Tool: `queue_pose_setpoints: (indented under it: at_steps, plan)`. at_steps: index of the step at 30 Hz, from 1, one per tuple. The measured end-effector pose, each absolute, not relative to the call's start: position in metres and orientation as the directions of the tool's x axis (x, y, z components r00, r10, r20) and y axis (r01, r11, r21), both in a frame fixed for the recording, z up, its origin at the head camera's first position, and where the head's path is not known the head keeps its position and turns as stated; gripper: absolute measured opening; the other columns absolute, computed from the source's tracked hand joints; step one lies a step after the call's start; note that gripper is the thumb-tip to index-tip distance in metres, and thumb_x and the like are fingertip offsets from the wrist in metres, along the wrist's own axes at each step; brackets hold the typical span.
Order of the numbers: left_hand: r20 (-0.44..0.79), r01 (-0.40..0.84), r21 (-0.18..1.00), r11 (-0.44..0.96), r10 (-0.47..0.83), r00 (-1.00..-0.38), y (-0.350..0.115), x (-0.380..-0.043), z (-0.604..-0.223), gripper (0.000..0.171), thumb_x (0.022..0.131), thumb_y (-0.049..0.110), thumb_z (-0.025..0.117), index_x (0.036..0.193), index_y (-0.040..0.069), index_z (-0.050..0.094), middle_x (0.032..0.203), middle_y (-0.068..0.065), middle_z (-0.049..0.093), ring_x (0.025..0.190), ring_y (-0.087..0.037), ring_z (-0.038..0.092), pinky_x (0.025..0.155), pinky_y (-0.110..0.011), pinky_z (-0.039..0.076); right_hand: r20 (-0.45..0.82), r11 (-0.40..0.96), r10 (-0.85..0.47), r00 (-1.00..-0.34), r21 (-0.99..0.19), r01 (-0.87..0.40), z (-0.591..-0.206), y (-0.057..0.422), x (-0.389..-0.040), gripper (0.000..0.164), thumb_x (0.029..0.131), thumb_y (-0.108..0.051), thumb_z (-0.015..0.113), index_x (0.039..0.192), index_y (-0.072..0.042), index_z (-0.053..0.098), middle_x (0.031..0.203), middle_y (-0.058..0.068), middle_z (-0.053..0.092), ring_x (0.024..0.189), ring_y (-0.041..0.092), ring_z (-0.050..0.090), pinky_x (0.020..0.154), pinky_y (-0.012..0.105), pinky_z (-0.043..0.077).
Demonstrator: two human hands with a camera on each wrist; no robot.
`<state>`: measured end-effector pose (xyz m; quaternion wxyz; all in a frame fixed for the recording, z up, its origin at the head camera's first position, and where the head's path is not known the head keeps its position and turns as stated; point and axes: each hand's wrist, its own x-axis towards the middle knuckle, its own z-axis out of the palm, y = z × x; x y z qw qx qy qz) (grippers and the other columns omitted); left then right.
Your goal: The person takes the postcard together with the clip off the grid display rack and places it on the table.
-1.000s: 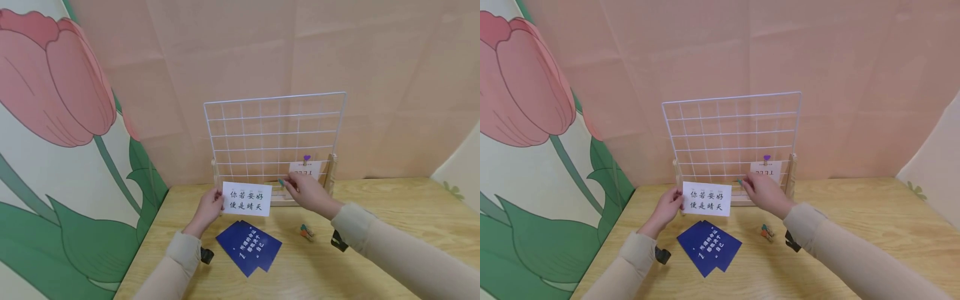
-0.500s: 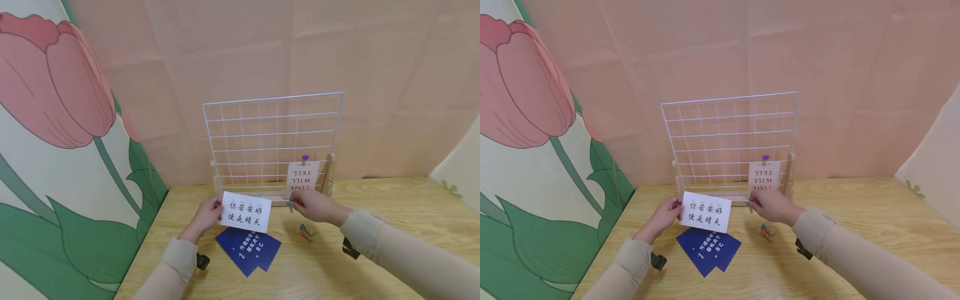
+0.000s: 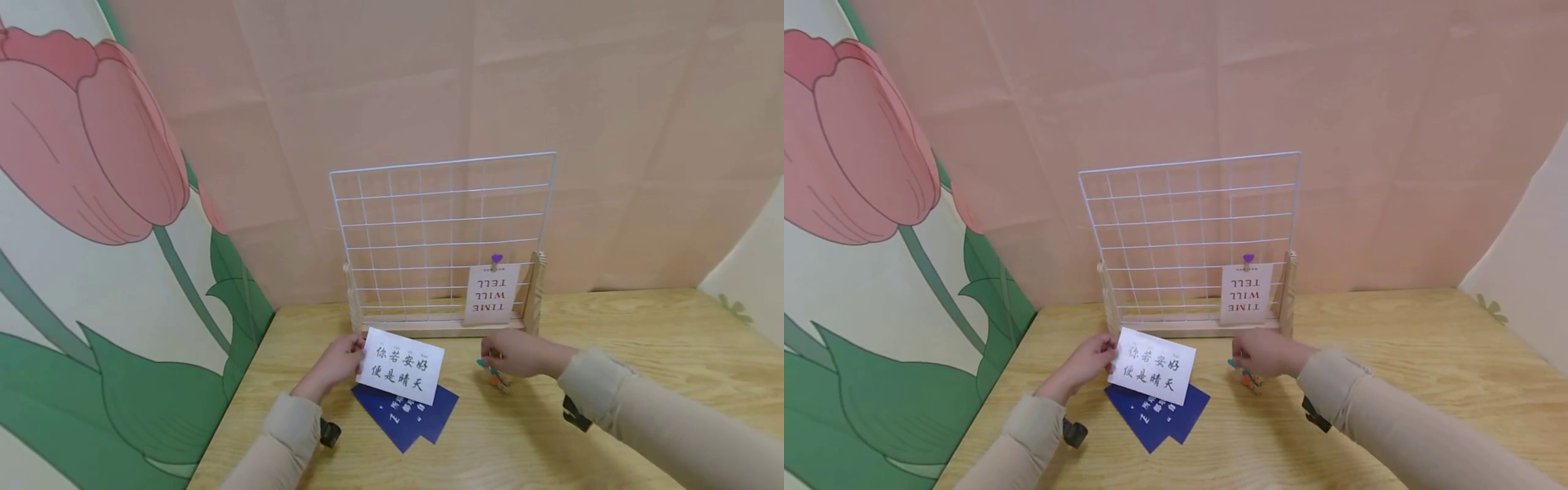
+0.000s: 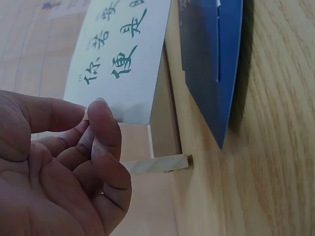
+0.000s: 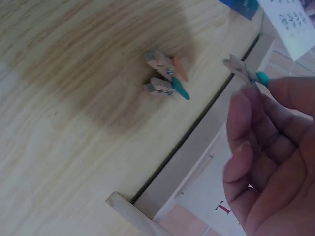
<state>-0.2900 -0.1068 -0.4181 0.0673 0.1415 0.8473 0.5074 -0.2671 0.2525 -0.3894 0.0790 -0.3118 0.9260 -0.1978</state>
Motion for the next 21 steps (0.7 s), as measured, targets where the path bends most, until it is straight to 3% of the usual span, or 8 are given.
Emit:
queue_pose_setpoints:
  at_steps: [8, 15, 21]
  plan:
    - [0.007, 0.176, 0.855, 0.487, 0.328, -0.945, -0.109, -0.291, -0.425, 0.006, 0.099, -0.005, 0.052, 0.098, -0.004, 0.057, 0.076, -0.007, 0.053, 0.062, -0.016, 0.050, 0.057, -0.027, 0.040, -0.165, 0.796, -0.549, -0.820, -0.402, -0.452, -0.395, 0.251, -0.266, 0.014, 0.101, -0.015, 0.065, 0.087, -0.013, 0.066, 0.075, -0.009, 0.057, 0.065, 0.007, 0.050, 0.061, 0.029, 0.047]
    - [-0.004, 0.194, 0.796, 0.574, 0.325, -0.946, -0.109, -0.297, -0.432, 0.006, 0.093, -0.005, 0.054, 0.091, -0.001, 0.057, 0.072, -0.003, 0.051, 0.062, -0.015, 0.049, 0.056, -0.027, 0.040, -0.178, 0.811, -0.531, -0.828, -0.388, -0.437, -0.405, 0.251, -0.269, 0.013, 0.100, -0.019, 0.067, 0.088, -0.014, 0.066, 0.076, -0.009, 0.058, 0.068, 0.008, 0.053, 0.066, 0.032, 0.049]
    - [-0.062, 0.163, 0.717, 0.677, 0.295, -0.953, -0.105, -0.300, -0.431, 0.005, 0.097, 0.004, 0.058, 0.095, 0.000, 0.062, 0.078, -0.006, 0.055, 0.069, -0.019, 0.052, 0.059, -0.029, 0.043, -0.182, 0.831, -0.511, -0.840, -0.352, -0.430, -0.411, 0.250, -0.270, 0.014, 0.100, -0.021, 0.067, 0.087, -0.017, 0.065, 0.077, -0.009, 0.057, 0.068, 0.009, 0.052, 0.065, 0.032, 0.048]
